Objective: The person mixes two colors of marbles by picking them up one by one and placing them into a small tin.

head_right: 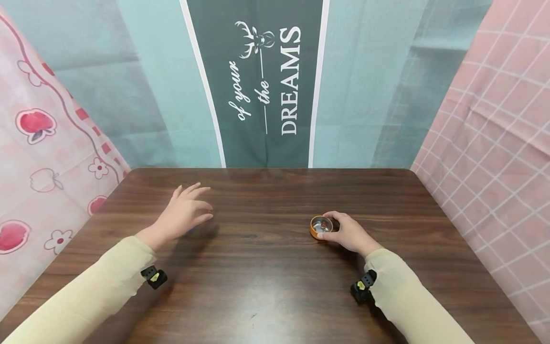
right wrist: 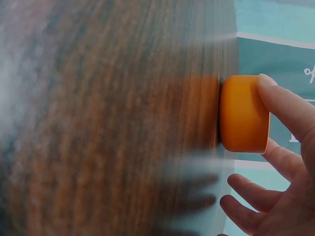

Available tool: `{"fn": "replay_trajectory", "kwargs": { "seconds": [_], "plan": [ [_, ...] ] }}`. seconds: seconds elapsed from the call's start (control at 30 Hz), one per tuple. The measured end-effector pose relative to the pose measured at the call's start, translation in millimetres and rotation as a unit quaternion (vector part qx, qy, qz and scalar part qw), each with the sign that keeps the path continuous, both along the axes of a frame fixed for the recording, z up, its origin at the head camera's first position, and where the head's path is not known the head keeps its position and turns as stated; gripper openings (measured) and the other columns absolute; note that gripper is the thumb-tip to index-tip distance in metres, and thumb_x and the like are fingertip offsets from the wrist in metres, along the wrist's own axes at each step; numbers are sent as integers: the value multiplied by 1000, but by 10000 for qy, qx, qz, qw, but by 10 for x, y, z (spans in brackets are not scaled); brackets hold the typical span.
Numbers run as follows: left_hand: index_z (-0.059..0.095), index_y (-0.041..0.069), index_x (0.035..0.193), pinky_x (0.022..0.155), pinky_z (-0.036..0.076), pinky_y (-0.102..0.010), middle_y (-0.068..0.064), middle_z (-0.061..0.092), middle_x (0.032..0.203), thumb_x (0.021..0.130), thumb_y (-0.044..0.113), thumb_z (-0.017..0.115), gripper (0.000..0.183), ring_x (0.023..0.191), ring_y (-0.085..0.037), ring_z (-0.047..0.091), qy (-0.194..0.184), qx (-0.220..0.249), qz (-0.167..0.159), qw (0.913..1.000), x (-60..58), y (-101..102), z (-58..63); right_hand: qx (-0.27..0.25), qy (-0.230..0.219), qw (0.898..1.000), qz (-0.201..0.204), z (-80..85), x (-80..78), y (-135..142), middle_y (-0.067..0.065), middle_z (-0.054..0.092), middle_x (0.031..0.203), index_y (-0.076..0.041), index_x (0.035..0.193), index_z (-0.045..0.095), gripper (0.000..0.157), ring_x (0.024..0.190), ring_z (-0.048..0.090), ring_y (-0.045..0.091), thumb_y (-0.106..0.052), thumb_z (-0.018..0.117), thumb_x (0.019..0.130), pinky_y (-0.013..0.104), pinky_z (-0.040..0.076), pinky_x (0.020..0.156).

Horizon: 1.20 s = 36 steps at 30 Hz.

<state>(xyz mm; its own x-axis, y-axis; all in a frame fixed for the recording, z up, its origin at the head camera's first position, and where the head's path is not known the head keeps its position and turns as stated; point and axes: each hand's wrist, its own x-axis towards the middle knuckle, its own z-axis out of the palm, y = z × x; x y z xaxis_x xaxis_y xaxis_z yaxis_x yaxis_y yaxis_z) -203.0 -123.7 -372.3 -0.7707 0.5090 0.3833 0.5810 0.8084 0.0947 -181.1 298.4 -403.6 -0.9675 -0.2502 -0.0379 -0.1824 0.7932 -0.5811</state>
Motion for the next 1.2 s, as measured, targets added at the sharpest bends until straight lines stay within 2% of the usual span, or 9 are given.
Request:
{"fn": "replay_trajectory", "kwargs": {
  "seconds": [0.83,1.2],
  "plan": [
    [75,18,85,102,12,-66,-12,52,132,78,26,76,11,132,-32,32,118,-31,-105,9999,-26,273,-4,2,78,10000,32,-18,0,4,22,54,121,0,127,50,65,110,50,36,-40,72,80,54,39,89],
    [75,19,85,102,14,-65,-12,52,132,79,26,75,10,132,-31,33,150,-53,-185,9997,-20,390,31,5,69,10000,-9,-41,-4,8,20,55,118,0,126,51,66,108,51,35,-42,72,79,54,40,89]
  ]
}}
